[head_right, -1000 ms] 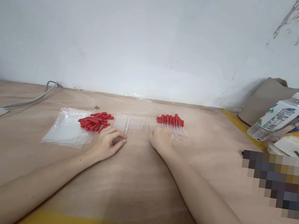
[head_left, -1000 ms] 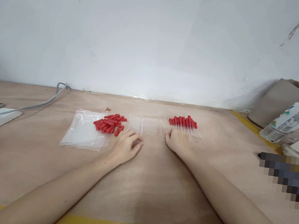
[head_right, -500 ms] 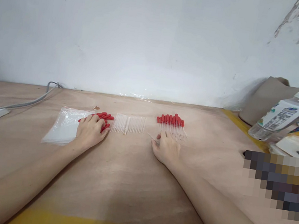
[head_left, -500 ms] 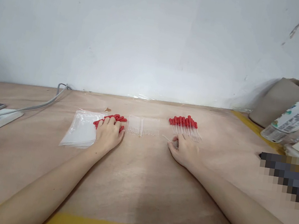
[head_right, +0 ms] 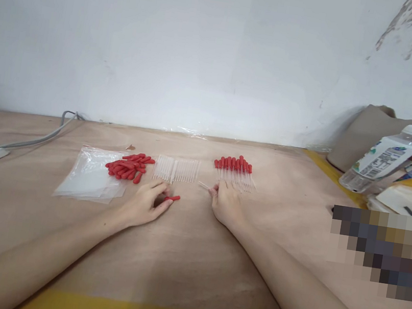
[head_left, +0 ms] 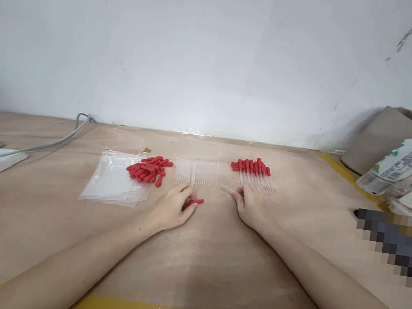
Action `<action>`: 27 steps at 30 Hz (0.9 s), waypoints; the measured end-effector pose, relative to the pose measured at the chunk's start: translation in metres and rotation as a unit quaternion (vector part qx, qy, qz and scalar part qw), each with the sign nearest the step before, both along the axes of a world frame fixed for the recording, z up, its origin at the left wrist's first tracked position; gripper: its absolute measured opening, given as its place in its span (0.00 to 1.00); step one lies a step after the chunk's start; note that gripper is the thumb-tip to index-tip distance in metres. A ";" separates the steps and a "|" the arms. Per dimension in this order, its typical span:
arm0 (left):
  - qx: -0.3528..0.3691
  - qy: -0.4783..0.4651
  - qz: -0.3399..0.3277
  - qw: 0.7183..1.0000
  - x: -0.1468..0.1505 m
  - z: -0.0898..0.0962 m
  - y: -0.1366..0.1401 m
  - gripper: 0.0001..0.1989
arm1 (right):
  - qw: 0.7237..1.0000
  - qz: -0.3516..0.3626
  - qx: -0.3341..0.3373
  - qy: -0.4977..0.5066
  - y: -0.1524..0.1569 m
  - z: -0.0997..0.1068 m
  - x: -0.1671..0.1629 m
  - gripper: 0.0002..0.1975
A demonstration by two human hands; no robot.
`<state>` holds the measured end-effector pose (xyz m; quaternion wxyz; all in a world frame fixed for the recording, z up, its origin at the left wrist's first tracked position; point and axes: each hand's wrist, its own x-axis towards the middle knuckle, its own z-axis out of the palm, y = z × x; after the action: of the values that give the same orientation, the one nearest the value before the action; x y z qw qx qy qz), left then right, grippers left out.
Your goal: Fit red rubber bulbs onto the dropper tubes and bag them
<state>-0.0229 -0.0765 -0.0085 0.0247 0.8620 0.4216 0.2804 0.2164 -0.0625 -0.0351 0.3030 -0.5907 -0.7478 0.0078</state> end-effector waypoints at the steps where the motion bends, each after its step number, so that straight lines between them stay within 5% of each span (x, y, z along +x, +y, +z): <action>1: -0.027 -0.008 -0.009 1.000 0.002 -0.003 -0.001 0.03 | 1.000 0.009 0.005 0.022 -0.001 0.000 0.001 0.09; 5: -0.058 -0.039 -0.019 0.997 0.004 -0.009 0.005 0.08 | 0.994 0.060 -0.008 0.086 -0.006 0.003 0.000 0.09; 12: -0.098 -0.117 0.002 0.988 0.010 -0.009 0.008 0.08 | 0.977 0.188 0.090 0.049 -0.015 0.004 -0.010 0.12; 18: -0.191 -0.212 -0.027 0.958 0.012 -0.010 0.003 0.08 | 0.970 0.219 0.080 0.067 -0.022 0.004 -0.016 0.11; 27: -0.222 -0.228 -0.055 0.946 0.013 -0.015 0.002 0.11 | 0.961 0.257 0.044 0.089 -0.022 0.010 -0.017 0.11</action>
<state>-0.0104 -0.0744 -0.0231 0.3262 0.7694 0.4086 0.3669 0.1997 -0.0840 -0.0251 0.3816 -0.3619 -0.8441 0.1045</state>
